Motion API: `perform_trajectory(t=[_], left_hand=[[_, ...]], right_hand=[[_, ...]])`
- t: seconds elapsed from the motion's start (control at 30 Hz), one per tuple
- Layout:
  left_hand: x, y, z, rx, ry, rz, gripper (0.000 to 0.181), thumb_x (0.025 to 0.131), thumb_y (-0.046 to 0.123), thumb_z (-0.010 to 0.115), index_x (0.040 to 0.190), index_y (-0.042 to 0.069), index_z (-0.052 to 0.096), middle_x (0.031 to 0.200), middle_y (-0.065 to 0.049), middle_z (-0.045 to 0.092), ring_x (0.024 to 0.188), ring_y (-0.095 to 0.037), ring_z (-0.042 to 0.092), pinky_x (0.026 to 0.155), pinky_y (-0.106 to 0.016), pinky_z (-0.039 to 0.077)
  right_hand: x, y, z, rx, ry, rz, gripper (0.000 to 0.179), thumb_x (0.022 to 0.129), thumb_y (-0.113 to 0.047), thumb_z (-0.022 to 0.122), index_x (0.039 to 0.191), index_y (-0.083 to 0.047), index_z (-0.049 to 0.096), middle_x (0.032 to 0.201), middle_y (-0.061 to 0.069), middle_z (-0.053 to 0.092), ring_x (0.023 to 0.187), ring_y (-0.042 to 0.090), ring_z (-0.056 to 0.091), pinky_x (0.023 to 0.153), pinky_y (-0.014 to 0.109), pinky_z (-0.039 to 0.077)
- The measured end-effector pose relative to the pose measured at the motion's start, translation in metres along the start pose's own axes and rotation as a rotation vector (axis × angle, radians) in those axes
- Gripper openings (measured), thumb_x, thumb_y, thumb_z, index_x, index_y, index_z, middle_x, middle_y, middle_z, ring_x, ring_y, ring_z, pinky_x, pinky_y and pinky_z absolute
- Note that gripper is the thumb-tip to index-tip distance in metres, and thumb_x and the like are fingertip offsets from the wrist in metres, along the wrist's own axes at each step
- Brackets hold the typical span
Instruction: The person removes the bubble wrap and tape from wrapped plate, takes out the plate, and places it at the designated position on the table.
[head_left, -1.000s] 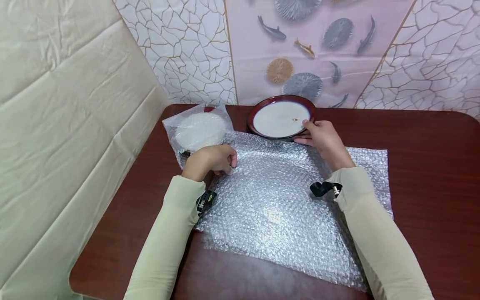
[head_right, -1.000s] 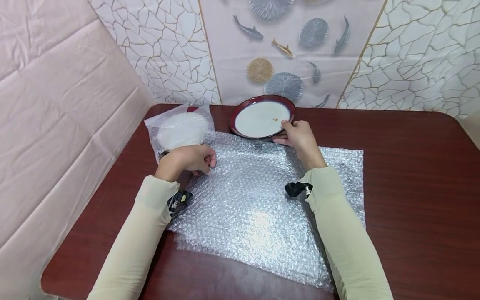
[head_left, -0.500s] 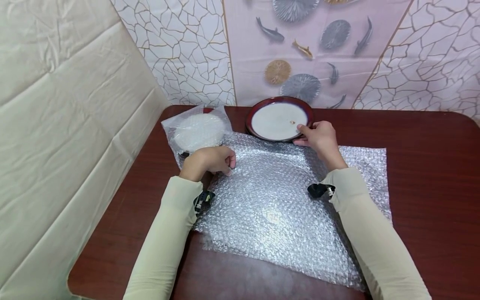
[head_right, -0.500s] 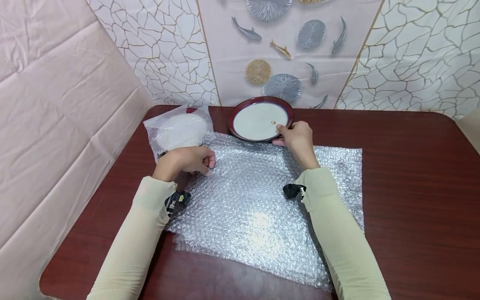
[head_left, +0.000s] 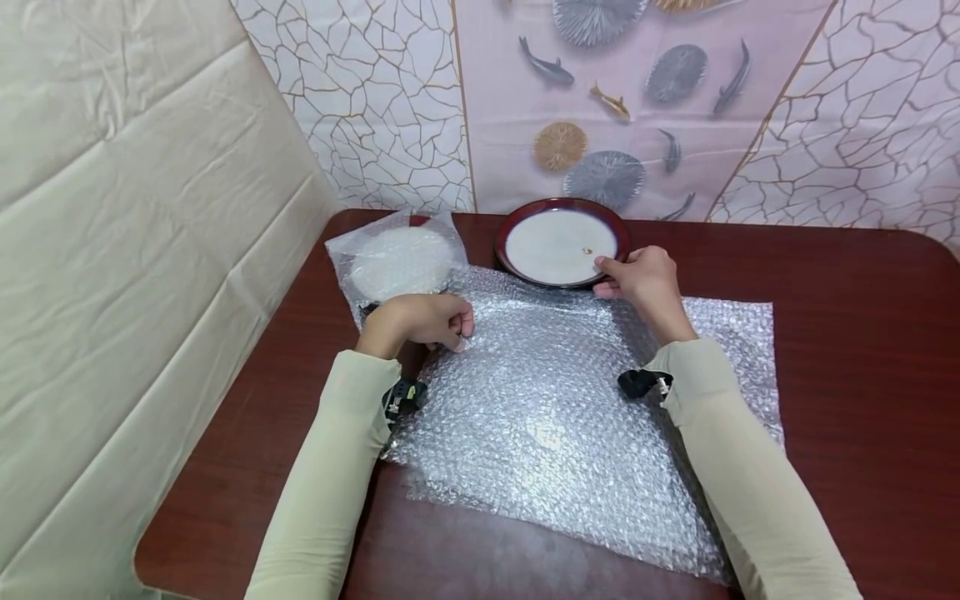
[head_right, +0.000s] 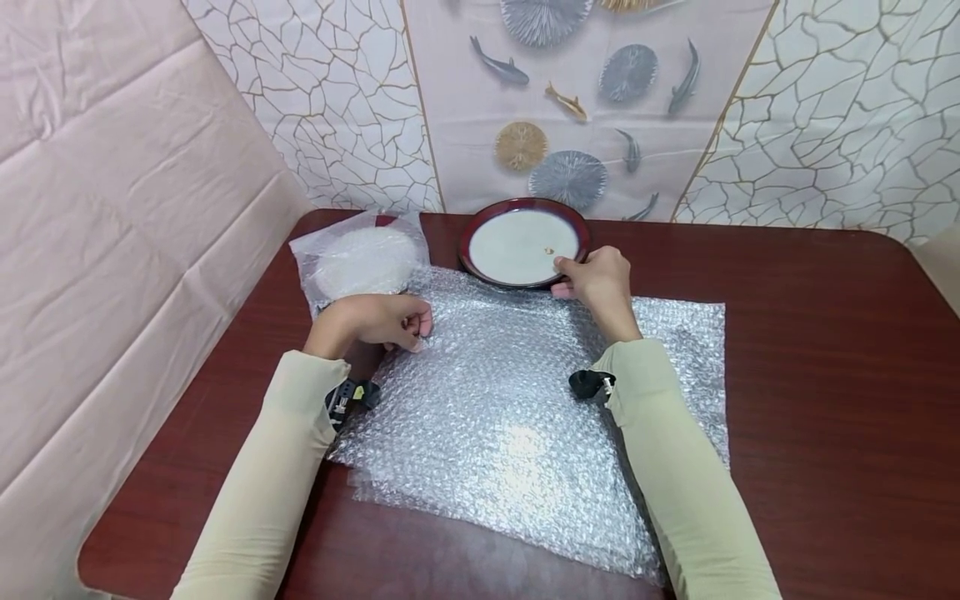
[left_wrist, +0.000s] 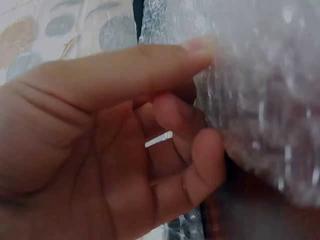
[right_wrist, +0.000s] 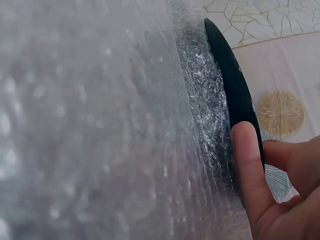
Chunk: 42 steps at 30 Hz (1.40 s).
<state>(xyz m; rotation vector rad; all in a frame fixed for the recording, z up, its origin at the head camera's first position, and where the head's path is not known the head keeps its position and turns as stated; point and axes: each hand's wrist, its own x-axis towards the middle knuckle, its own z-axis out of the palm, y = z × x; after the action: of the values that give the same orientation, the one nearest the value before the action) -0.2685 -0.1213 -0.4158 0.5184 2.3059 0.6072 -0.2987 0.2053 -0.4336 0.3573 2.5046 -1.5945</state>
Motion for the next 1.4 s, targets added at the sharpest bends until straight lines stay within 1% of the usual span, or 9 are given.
perform_trajectory(t=[0.17,0.33,0.5,0.63,0.8,0.9,1.1,1.3,1.4], left_hand=[[0.001,-0.008,-0.001,-0.05,-0.037,0.046,0.012,0.101,0.005,0.068,0.108,0.007,0.058,0.086,-0.002,0.046,0.077,-0.016,0.046,0.071,-0.029,0.044],[0.0,-0.011,-0.002,-0.047,-0.041,0.085,0.013,0.1,0.003,0.068,0.108,0.007,0.059,0.088,-0.002,0.044,0.079,-0.016,0.046,0.071,-0.028,0.045],[0.0,-0.011,-0.003,-0.054,-0.037,0.089,0.014,0.099,0.001,0.069,0.108,0.007,0.059,0.089,-0.002,0.043,0.081,-0.016,0.046,0.072,-0.028,0.046],[-0.002,-0.006,-0.002,-0.032,-0.011,0.036,0.015,0.099,0.002,0.069,0.108,0.008,0.059,0.092,-0.003,0.044,0.083,-0.017,0.047,0.073,-0.029,0.047],[-0.001,0.004,0.0,0.018,0.032,-0.071,0.016,0.098,0.003,0.071,0.107,0.01,0.06,0.092,-0.003,0.046,0.078,-0.018,0.047,0.072,-0.031,0.044],[0.002,0.01,0.003,0.037,0.068,-0.114,0.016,0.095,0.003,0.075,0.102,0.01,0.061,0.088,-0.003,0.049,0.075,-0.018,0.047,0.07,-0.031,0.043],[0.006,0.022,0.006,0.102,0.126,-0.182,0.019,0.09,-0.002,0.076,0.093,0.011,0.063,0.093,-0.003,0.056,0.078,-0.018,0.052,0.069,-0.031,0.044],[0.009,0.023,0.006,0.018,0.123,-0.263,0.018,0.092,0.001,0.079,0.098,0.011,0.065,0.087,-0.005,0.056,0.071,-0.017,0.051,0.065,-0.032,0.043],[0.008,0.022,0.005,-0.005,0.128,-0.285,0.019,0.092,0.002,0.08,0.1,0.011,0.065,0.085,-0.005,0.056,0.069,-0.017,0.05,0.065,-0.032,0.043]], right_hand=[[0.001,0.004,-0.001,0.007,-0.016,0.018,0.034,0.1,-0.032,0.074,0.106,0.001,0.064,0.063,-0.003,0.072,0.058,0.006,0.073,0.065,0.012,0.055],[0.002,0.005,-0.004,0.029,-0.049,-0.008,0.036,0.102,-0.032,0.072,0.105,0.002,0.06,0.065,-0.002,0.072,0.055,0.006,0.07,0.062,0.024,0.06],[0.001,0.002,-0.011,-0.076,-0.099,-0.063,0.044,0.106,-0.04,0.062,0.108,0.005,0.063,0.072,0.001,0.071,0.058,0.008,0.066,0.058,0.027,0.059],[0.001,-0.001,-0.021,-0.223,-0.143,-0.073,0.051,0.107,-0.048,0.056,0.105,0.002,0.065,0.067,-0.001,0.063,0.055,0.01,0.054,0.055,0.027,0.05],[0.001,-0.004,-0.033,-0.35,-0.328,-0.074,0.054,0.108,-0.049,0.054,0.111,0.002,0.071,0.063,-0.004,0.051,0.056,0.011,0.043,0.055,0.03,0.038],[0.0,-0.005,-0.039,-0.385,-0.415,-0.079,0.049,0.108,-0.046,0.057,0.104,0.0,0.072,0.067,-0.004,0.053,0.061,0.012,0.047,0.058,0.03,0.04],[-0.001,-0.009,-0.039,-0.402,-0.472,-0.1,0.041,0.107,-0.043,0.061,0.087,-0.008,0.066,0.073,-0.001,0.059,0.066,0.015,0.056,0.061,0.03,0.045],[-0.001,-0.008,-0.036,-0.414,-0.501,-0.099,0.043,0.108,-0.042,0.058,0.08,-0.01,0.063,0.069,-0.002,0.057,0.061,0.013,0.052,0.059,0.029,0.044],[-0.003,-0.011,-0.034,-0.441,-0.552,-0.131,0.045,0.109,-0.043,0.058,0.078,-0.01,0.062,0.067,-0.002,0.055,0.059,0.011,0.05,0.057,0.028,0.044]])
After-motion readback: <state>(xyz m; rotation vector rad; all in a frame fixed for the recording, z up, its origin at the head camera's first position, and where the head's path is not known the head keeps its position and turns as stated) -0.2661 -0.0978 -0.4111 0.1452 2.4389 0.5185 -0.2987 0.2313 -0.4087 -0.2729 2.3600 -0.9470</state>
